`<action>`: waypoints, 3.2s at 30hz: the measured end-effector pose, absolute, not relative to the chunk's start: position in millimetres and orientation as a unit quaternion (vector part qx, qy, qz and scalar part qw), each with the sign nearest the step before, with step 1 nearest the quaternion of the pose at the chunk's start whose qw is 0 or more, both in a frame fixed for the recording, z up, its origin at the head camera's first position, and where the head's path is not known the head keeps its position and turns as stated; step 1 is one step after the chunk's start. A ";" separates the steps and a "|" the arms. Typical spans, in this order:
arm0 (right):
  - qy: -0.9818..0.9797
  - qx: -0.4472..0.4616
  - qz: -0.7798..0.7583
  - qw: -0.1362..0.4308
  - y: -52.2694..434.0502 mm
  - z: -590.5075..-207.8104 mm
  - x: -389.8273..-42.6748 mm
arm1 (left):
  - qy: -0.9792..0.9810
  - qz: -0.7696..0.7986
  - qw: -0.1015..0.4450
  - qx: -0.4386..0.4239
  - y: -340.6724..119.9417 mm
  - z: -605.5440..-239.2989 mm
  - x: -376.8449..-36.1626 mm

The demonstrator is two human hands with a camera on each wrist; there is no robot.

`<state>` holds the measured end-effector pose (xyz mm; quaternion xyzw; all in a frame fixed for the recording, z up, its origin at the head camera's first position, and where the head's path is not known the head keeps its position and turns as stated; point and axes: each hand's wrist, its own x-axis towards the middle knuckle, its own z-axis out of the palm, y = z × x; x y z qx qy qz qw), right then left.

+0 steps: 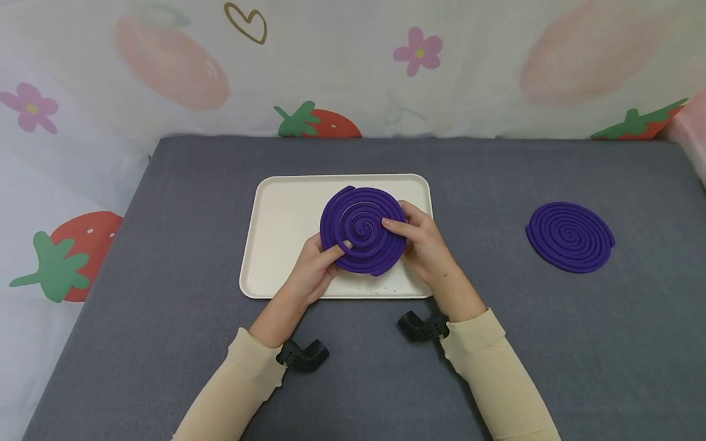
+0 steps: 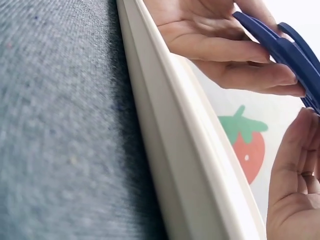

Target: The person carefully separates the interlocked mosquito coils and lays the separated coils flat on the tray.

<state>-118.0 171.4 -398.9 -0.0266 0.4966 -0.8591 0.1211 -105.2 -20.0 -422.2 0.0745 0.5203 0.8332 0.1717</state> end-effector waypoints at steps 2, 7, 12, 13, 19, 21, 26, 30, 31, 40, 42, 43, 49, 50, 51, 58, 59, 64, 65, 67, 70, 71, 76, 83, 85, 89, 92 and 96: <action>0.497 -0.034 -0.860 0.112 172.0 -399.0 -118.2 | 0.519 0.834 0.171 0.075 -19.8 -422.2 -105.2; 0.494 -0.040 -0.862 0.112 173.0 -399.0 -117.9 | 0.513 0.839 0.167 0.075 -19.9 -421.7 -104.7; 0.489 -0.036 -0.864 0.116 173.1 -398.4 -117.7 | 0.508 0.842 0.164 0.079 -20.1 -421.9 -104.3; 0.488 -0.034 -0.864 0.117 173.2 -398.4 -117.8 | 0.506 0.843 0.164 0.079 -20.0 -422.0 -104.3; 0.482 -0.033 -0.867 0.119 174.4 -399.6 -118.1 | 0.496 0.849 0.167 0.074 -19.8 -422.4 -104.3; 0.480 -0.038 -0.869 0.118 174.7 -399.9 -118.0 | 0.493 0.851 0.167 0.075 -19.8 -422.2 -104.4; 0.470 -0.049 -0.874 0.109 176.0 -400.8 -118.9 | 0.493 0.851 0.166 0.075 -20.4 -422.9 -105.0; 0.462 -0.059 -0.878 0.109 177.2 -401.7 -119.5 | 0.495 0.850 0.166 0.073 -21.1 -425.1 -105.8; 0.462 -0.061 -0.878 0.110 177.5 -401.7 -119.4 | 0.493 0.851 0.166 0.073 -21.0 -425.3 -105.9; 0.462 -0.061 -0.878 0.110 178.7 -401.2 -119.2 | 0.482 0.858 0.164 0.070 -20.9 -424.6 -105.9; 0.462 -0.059 -0.878 0.109 178.9 -401.3 -119.3 | 0.483 0.857 0.163 0.073 -21.0 -423.9 -105.6; 0.462 -0.058 -0.878 0.109 178.9 -401.4 -119.3 | 0.484 0.857 0.163 0.075 -21.0 -423.6 -105.5; 0.463 -0.060 -0.877 0.109 179.2 -402.0 -119.6 | 0.484 0.857 0.161 0.078 -20.7 -423.9 -105.7; 0.464 -0.061 -0.877 0.110 179.2 -402.0 -119.6 | 0.484 0.857 0.160 0.077 -20.6 -424.1 -105.8; 0.465 -0.061 -0.876 0.110 179.1 -402.0 -119.6 | 0.484 0.857 0.160 0.076 -20.5 -424.2 -105.8; 0.474 -0.064 -0.871 0.110 178.4 -403.2 -120.8 | 0.495 0.852 0.153 0.070 -20.2 -425.6 -107.1; 0.475 -0.064 -0.871 0.110 178.4 -403.4 -121.0 | 0.500 0.850 0.150 0.071 -20.2 -425.9 -107.4; 0.478 -0.071 -0.867 0.119 179.4 -403.4 -121.1 | 0.511 0.846 0.138 0.069 -19.9 -426.7 -108.3; 0.480 -0.073 -0.865 0.122 179.8 -403.6 -121.1 | 0.511 0.846 0.137 0.066 -19.9 -426.7 -108.4; 0.483 -0.077 -0.862 0.131 180.5 -403.9 -120.9 | 0.508 0.848 0.135 0.063 -20.0 -426.6 -108.3; 0.486 -0.083 -0.859 0.139 181.0 -404.1 -120.8 | 0.505 0.850 0.135 0.062 -20.2 -426.1 -108.1; 0.484 -0.087 -0.859 0.140 181.2 -404.1 -120.7 | 0.505 0.850 0.136 0.064 -20.3 -425.9 -108.1; 0.475 -0.096 -0.863 0.144 181.6 -404.4 -120.6 | 0.502 0.851 0.139 0.071 -20.6 -425.2 -107.7; 0.465 -0.100 -0.868 0.145 180.8 -405.2 -120.3 | 0.492 0.857 0.142 0.065 -20.7 -425.0 -106.8; 0.463 -0.099 -0.869 0.146 180.3 -404.9 -120.1 | 0.488 0.859 0.141 0.065 -20.7 -425.5 -106.6; 0.462 -0.098 -0.869 0.146 179.7 -404.6 -119.6 | 0.479 0.864 0.141 0.066 -21.1 -427.3 -106.5; 0.466 -0.097 -0.868 0.142 179.6 -404.7 -119.4 | 0.478 0.864 0.143 0.063 -21.4 -427.0 -106.6; 0.469 -0.097 -0.868 0.131 179.9 -404.9 -119.6 | 0.484 0.861 0.140 0.062 -21.4 -424.6 -106.9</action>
